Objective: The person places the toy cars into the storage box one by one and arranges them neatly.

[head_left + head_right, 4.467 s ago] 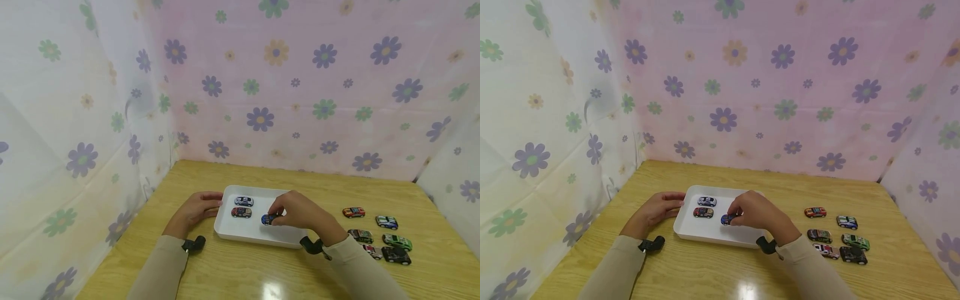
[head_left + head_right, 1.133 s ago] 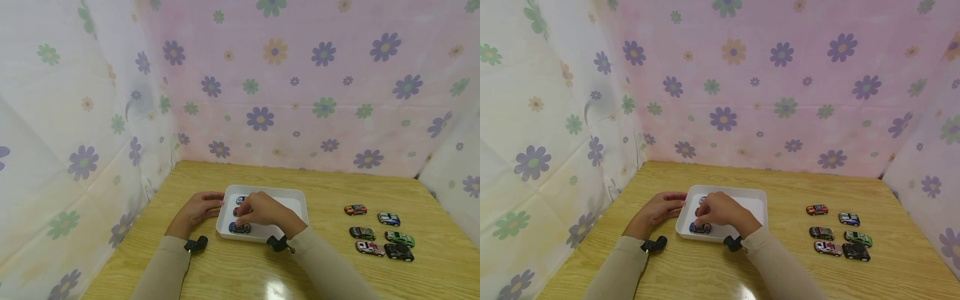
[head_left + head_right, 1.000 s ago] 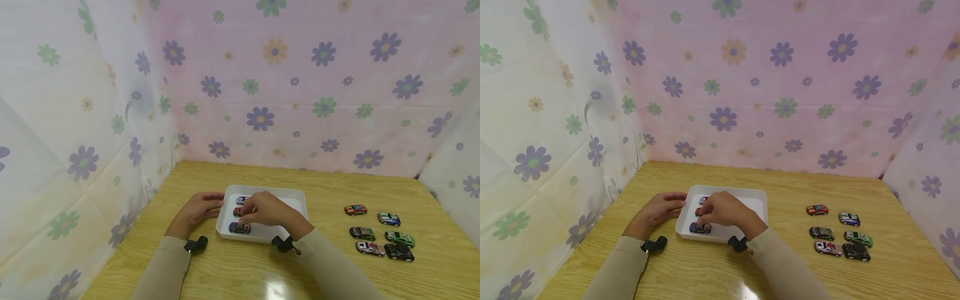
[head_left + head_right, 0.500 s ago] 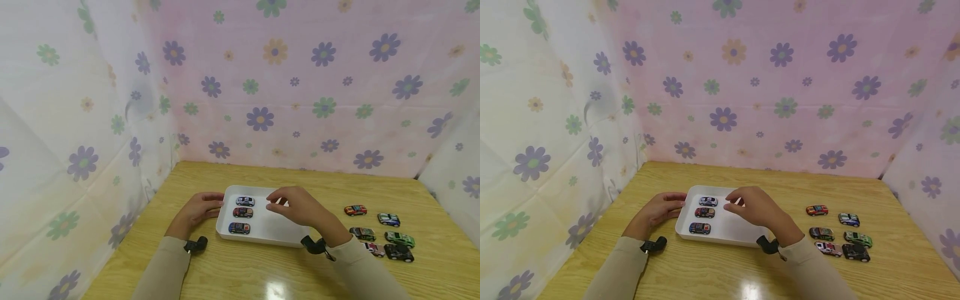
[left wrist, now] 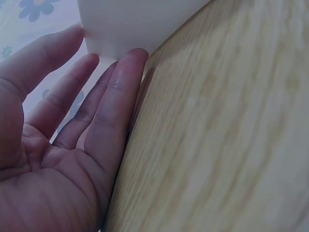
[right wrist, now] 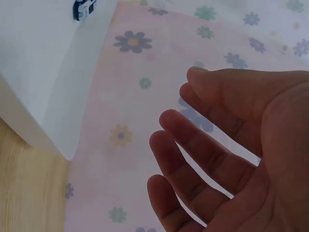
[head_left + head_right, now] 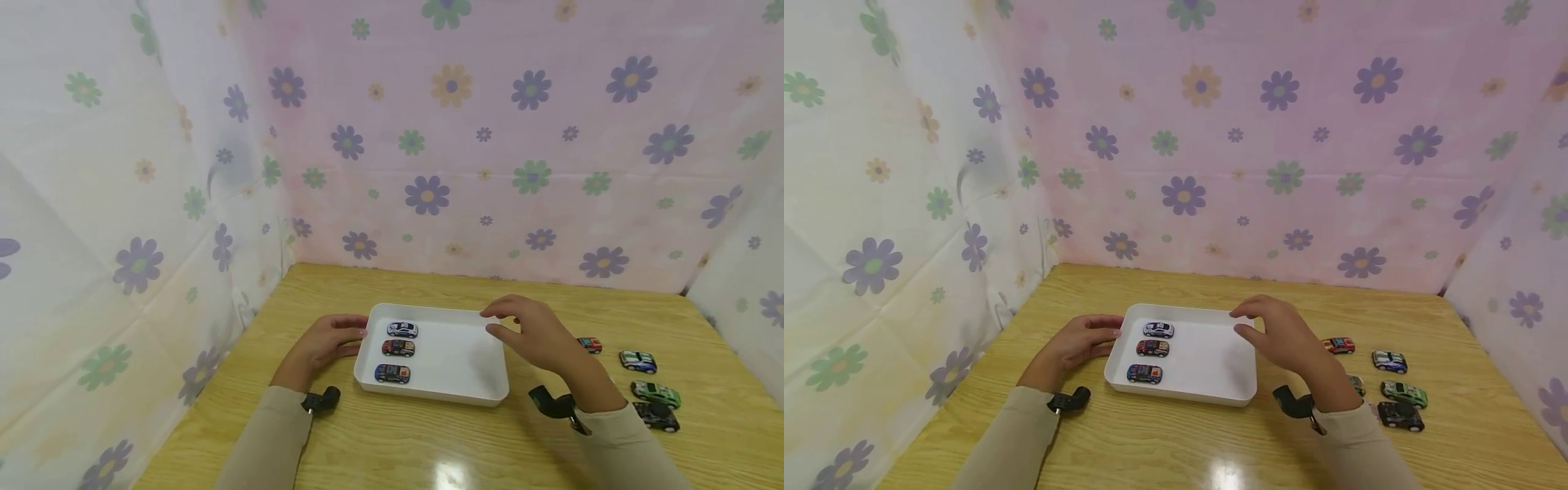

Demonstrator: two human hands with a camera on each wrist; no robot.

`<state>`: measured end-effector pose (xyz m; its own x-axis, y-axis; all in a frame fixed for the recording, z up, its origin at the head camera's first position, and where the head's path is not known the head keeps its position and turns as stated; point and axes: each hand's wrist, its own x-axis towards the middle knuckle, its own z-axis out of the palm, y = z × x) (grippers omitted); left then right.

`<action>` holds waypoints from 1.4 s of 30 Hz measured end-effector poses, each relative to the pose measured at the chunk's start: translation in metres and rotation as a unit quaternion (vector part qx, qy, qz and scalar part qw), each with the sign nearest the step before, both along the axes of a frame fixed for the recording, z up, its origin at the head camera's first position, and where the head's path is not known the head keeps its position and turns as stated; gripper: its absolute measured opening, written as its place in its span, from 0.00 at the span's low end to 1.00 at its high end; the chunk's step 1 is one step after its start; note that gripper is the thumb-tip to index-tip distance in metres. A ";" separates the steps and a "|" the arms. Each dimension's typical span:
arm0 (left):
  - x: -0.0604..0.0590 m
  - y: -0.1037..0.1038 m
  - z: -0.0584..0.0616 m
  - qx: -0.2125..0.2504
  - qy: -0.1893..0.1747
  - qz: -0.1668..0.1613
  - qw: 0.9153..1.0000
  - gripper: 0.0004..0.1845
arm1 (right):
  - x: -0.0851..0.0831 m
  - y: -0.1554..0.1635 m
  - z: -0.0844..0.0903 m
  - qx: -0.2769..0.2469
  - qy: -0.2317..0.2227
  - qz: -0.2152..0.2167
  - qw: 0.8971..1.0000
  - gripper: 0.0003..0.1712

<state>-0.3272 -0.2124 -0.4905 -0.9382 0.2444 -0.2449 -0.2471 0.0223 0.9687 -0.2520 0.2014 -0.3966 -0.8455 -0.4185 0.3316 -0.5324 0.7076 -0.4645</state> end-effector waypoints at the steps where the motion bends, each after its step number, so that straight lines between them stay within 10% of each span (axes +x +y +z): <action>1: 0.000 0.000 0.000 0.000 0.000 -0.002 1.000 0.25 | 0.000 0.004 0.001 -0.002 0.004 -0.004 1.000 0.14; 42: 0.002 -0.001 0.002 0.004 0.008 -0.014 1.000 0.27 | -0.019 0.132 -0.029 -0.016 -0.146 -0.131 0.980 0.22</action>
